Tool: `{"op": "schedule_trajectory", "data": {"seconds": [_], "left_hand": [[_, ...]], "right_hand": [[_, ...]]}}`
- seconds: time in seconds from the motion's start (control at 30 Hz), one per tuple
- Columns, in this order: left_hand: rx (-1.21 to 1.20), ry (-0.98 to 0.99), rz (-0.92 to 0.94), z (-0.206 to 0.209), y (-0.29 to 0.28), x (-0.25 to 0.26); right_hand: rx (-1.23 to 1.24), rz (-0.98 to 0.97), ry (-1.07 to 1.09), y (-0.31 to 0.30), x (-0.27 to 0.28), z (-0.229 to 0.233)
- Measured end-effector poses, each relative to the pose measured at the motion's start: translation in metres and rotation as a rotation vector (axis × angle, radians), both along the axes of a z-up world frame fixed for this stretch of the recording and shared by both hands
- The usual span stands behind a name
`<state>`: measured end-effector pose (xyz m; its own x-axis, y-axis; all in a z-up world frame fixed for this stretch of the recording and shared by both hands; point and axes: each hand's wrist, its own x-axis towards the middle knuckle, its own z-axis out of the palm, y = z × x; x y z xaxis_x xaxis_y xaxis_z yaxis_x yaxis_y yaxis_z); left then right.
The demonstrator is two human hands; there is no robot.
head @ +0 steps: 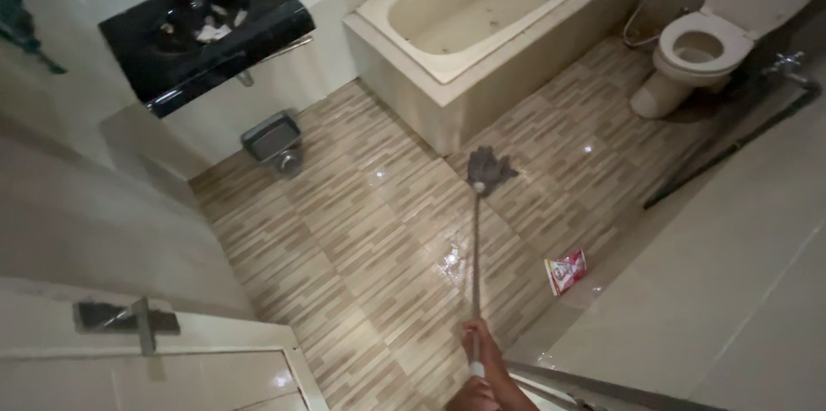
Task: The person mops a wet bathroom floor using a mop, moving the mop head back and forth across the tiled surface between the door and a bathtub while stepping back to avoid wet areas.
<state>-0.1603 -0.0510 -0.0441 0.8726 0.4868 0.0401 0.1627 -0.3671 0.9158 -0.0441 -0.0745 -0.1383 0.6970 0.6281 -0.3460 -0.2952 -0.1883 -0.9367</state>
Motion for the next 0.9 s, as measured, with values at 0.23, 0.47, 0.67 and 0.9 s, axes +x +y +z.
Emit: {"op": "schedule_trajectory", "data": {"seconds": [0.23, 0.47, 0.67, 0.9], "left_hand": [[0.046, -0.051, -0.005, 0.053, 0.039, 0.043], [0.188, 0.151, -0.173, -0.04, 0.1, 0.121], [0.345, -0.059, -0.288, -0.088, 0.062, 0.072], [0.029, 0.036, 0.005, -0.001, 0.043, 0.004]], "right_hand": [[0.461, -0.005, 0.267, 0.028, 0.054, 0.009], [0.19, 0.006, 0.189, 0.095, 0.143, -0.048], [0.147, -0.136, 0.458, 0.082, 0.107, -0.068], [0.586, 0.195, -0.104, 0.008, -0.009, -0.005]]}}
